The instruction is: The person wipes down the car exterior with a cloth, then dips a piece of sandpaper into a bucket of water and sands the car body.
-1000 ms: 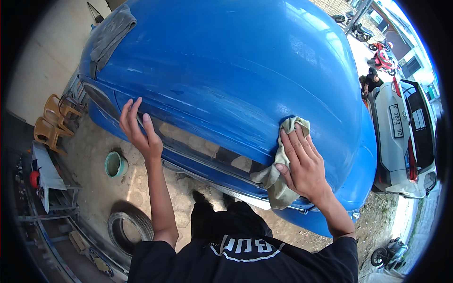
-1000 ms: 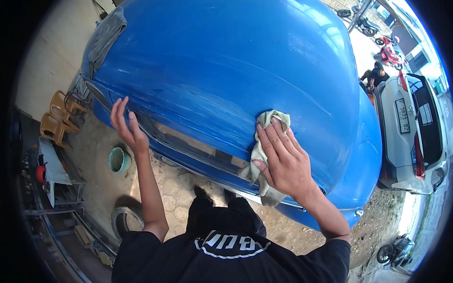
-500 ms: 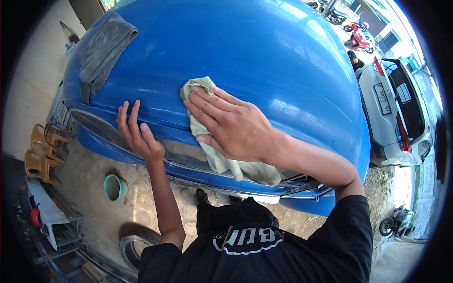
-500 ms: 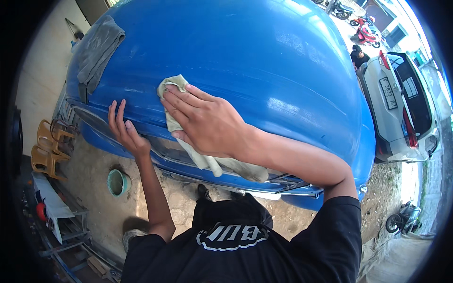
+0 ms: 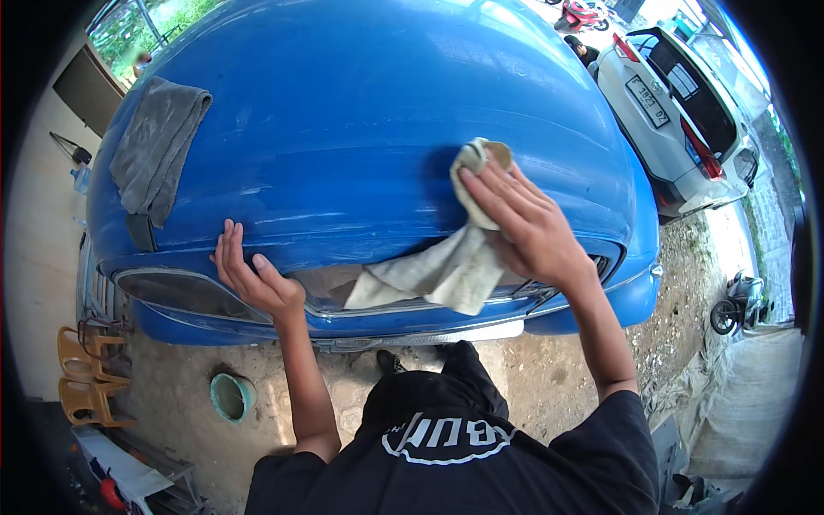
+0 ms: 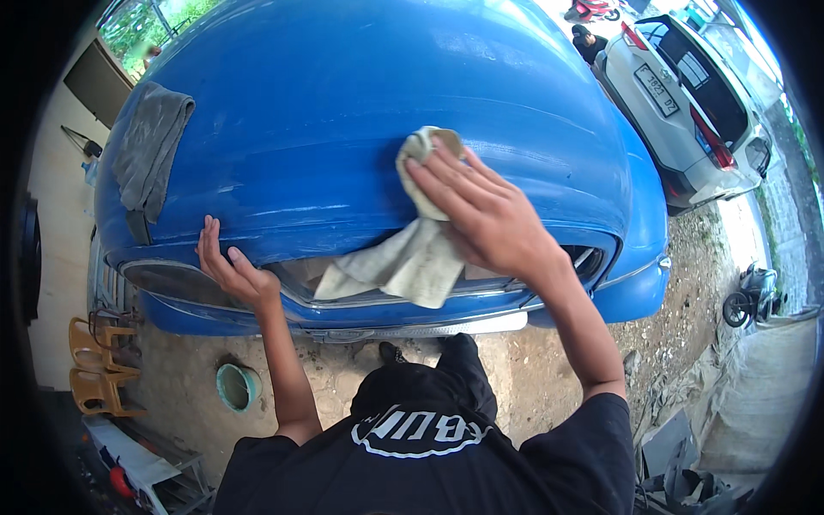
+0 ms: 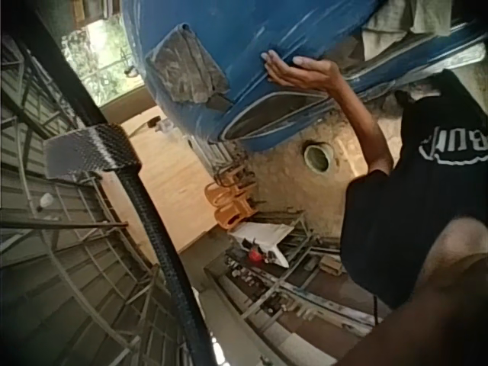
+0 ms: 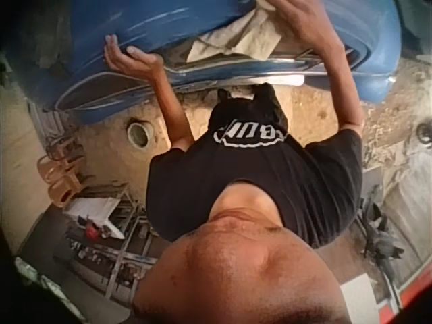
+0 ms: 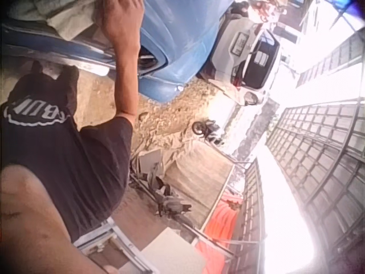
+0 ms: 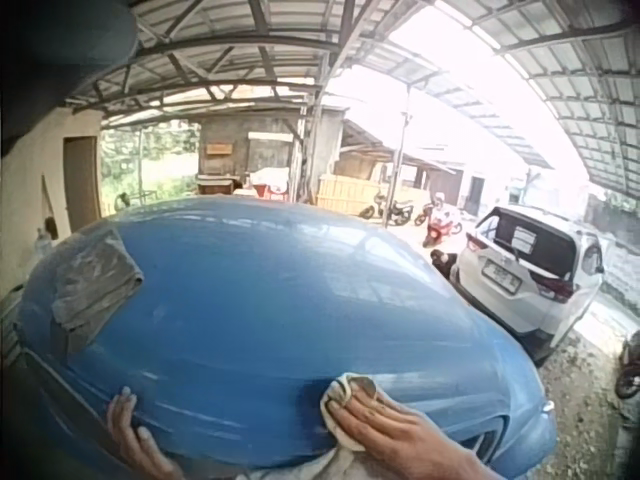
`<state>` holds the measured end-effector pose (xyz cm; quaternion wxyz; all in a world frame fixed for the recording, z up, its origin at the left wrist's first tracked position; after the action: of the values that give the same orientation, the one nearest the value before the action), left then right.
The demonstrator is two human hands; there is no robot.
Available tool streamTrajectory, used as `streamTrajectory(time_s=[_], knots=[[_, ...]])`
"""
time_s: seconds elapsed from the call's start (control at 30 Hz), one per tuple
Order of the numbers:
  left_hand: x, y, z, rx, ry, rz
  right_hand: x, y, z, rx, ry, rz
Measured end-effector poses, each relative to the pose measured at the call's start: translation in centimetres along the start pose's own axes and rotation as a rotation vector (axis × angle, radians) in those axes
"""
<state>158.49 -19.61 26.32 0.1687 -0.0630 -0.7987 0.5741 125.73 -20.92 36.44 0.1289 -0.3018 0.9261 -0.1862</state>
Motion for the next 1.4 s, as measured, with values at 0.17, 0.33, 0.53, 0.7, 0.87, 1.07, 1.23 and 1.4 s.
streamTrajectory(time_s=[0.17,0.33,0.53,0.7,0.87,1.07,1.23,1.4], knots=[[0.1,0.0,0.5,0.005,0.039,0.009,6.7,7.5,-2.0,-0.199,0.131,0.065],[-0.3,0.2,0.9,0.041,0.037,0.060,6.1,4.7,-1.6,-0.342,0.131,-0.086],[-0.7,0.5,0.2,0.084,0.060,0.065,2.8,-0.3,-0.9,-0.448,-0.045,-0.258],[-0.2,0.0,0.5,0.093,0.071,0.095,-0.7,-4.3,2.0,-0.279,-0.147,-0.435],[0.3,-0.1,0.7,0.074,0.041,0.099,-4.8,-8.1,6.0,-0.152,-0.192,-0.518],[-0.2,0.1,0.4,0.049,-0.051,0.111,-2.5,-4.5,5.0,-0.023,-0.271,-0.435],[0.1,-0.2,-0.2,-0.042,-0.082,0.125,4.9,3.0,0.4,-0.105,-0.205,-0.244],[-0.5,-0.1,-0.8,-0.067,-0.093,0.122,11.3,10.5,-2.6,-0.051,-0.171,0.023]])
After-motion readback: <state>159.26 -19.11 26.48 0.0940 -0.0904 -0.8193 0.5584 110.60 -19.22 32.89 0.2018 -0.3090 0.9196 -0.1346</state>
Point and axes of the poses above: each hand's wrist, its own y-axis away from the middle knuckle, its own z-axis out of the palm, x = y × z, the point moved 1 cm from there along -y, towards the middle knuckle, and after that the axes turned 11 degrees about z, right-handed, at the moved point
